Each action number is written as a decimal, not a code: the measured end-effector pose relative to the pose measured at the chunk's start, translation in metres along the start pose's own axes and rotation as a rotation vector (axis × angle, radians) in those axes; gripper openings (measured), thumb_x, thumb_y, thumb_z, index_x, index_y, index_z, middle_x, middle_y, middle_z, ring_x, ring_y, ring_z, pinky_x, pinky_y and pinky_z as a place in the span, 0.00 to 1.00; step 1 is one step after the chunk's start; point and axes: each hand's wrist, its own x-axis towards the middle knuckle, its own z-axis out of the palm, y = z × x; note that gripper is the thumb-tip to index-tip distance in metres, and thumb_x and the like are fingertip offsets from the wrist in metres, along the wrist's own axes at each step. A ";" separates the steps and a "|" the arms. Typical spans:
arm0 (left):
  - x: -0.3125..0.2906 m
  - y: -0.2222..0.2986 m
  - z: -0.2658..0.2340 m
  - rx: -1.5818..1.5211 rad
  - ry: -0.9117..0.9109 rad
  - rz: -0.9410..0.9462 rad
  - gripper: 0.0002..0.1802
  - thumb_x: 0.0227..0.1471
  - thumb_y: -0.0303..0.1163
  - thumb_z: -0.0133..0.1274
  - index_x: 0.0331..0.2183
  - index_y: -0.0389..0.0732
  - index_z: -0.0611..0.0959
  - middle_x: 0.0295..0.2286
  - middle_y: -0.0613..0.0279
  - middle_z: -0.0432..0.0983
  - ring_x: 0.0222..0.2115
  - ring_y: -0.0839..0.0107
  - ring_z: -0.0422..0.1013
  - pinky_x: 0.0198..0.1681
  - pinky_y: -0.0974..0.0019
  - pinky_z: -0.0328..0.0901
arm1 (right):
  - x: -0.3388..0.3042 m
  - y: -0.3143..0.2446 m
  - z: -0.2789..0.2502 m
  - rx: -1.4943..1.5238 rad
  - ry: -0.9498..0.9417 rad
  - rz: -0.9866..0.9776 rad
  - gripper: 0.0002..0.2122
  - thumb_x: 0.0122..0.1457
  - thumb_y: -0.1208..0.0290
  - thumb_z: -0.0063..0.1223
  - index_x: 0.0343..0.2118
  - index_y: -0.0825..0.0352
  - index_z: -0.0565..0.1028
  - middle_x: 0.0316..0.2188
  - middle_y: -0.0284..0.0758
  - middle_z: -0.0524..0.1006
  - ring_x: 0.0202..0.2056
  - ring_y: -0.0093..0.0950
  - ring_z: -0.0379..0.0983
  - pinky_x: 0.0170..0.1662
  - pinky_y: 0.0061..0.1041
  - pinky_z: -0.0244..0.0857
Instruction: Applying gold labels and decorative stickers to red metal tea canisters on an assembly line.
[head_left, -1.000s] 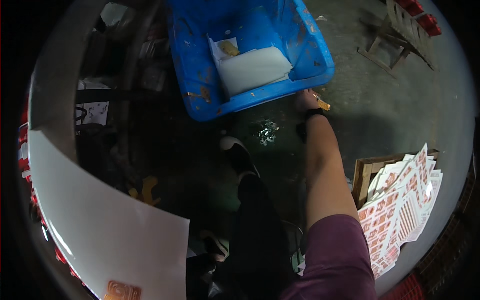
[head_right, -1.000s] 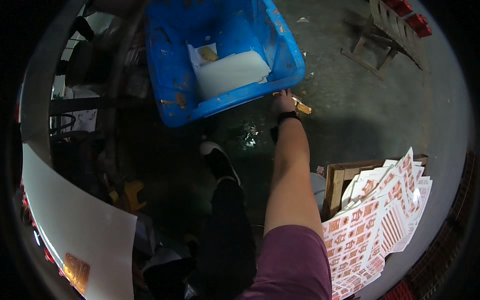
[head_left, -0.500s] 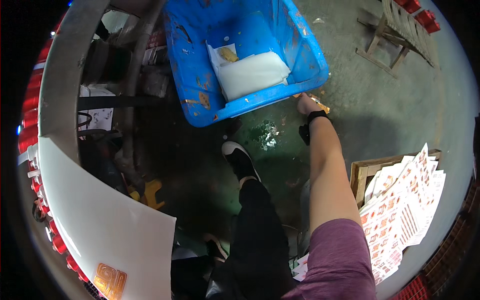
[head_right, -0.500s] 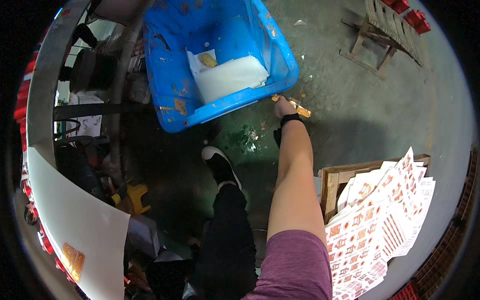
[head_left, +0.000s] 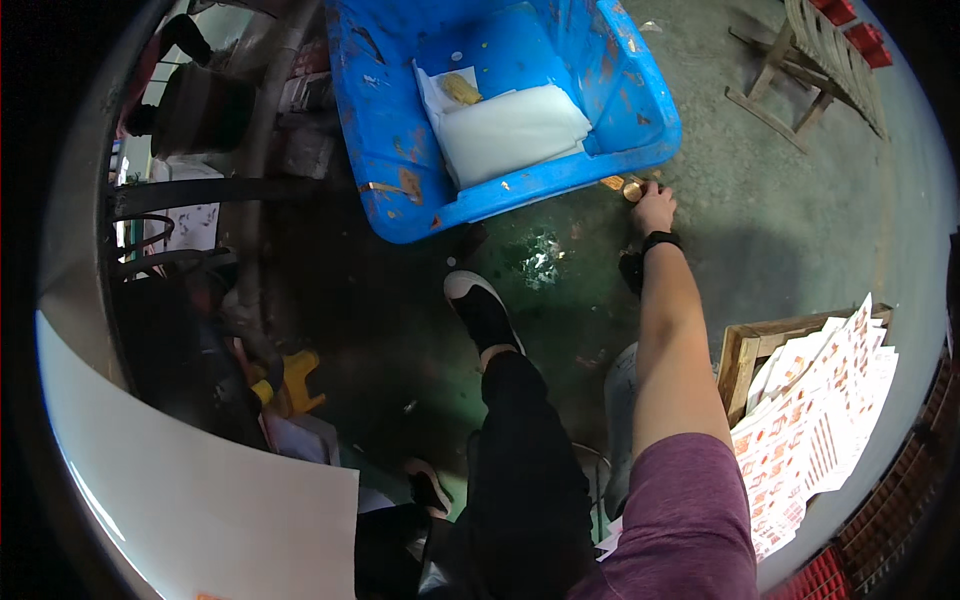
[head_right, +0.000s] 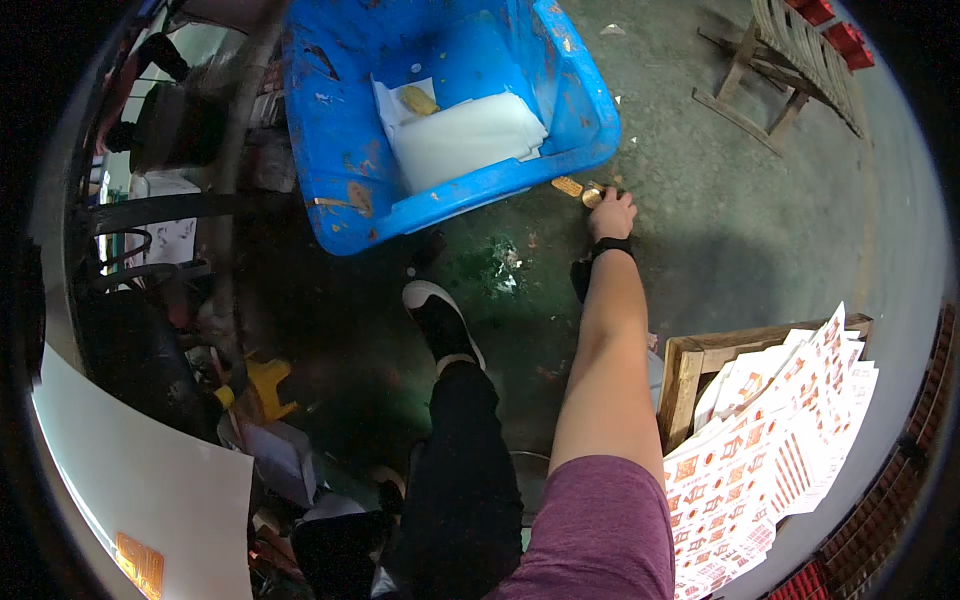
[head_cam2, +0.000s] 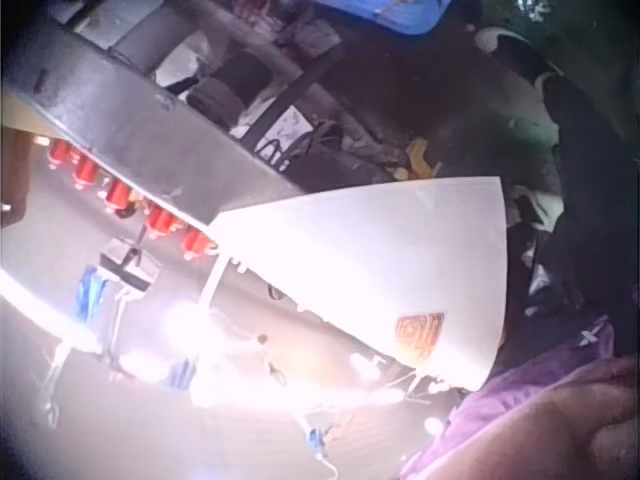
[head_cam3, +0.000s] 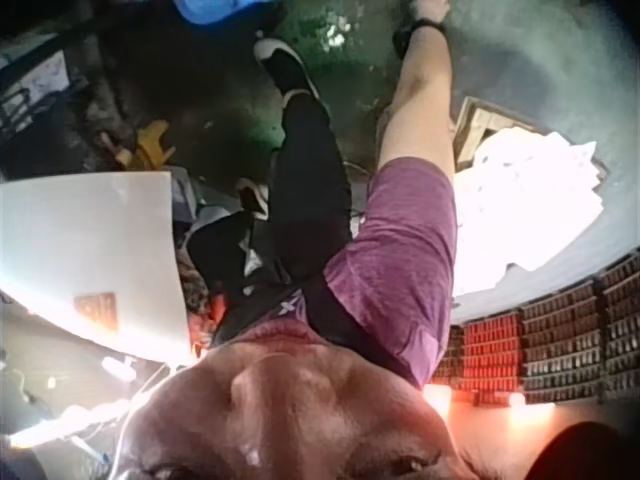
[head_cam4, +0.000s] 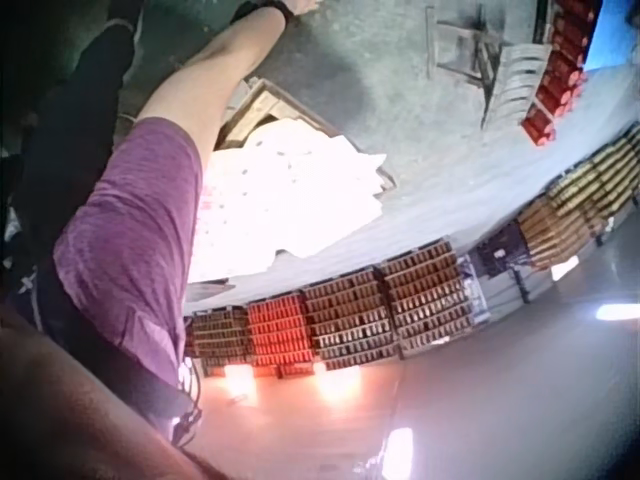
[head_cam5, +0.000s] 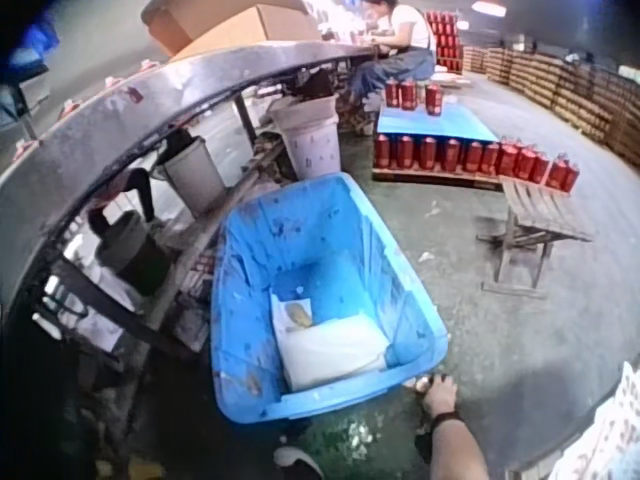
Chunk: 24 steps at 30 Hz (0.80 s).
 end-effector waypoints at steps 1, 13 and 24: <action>0.002 0.002 -0.001 0.008 -0.003 -0.002 0.25 0.57 0.31 0.58 0.55 0.40 0.72 0.37 0.61 0.77 0.36 0.74 0.73 0.37 0.71 0.69 | 0.005 0.002 0.001 -0.018 -0.035 -0.008 0.19 0.63 0.70 0.49 0.58 0.59 0.69 0.58 0.41 0.67 0.60 0.44 0.60 0.59 0.42 0.62; 0.001 0.013 -0.008 0.063 0.025 -0.004 0.24 0.57 0.31 0.57 0.54 0.40 0.73 0.37 0.61 0.77 0.36 0.74 0.73 0.37 0.71 0.69 | 0.007 0.003 0.017 -0.068 -0.032 0.041 0.16 0.68 0.67 0.37 0.53 0.64 0.73 0.58 0.41 0.68 0.59 0.44 0.60 0.59 0.40 0.59; 0.003 0.020 -0.013 0.094 0.061 0.023 0.23 0.57 0.31 0.57 0.53 0.40 0.74 0.37 0.61 0.77 0.36 0.73 0.73 0.37 0.71 0.69 | 0.009 -0.017 -0.008 -0.093 -0.141 0.032 0.14 0.62 0.66 0.54 0.48 0.63 0.78 0.54 0.42 0.73 0.61 0.44 0.59 0.59 0.41 0.62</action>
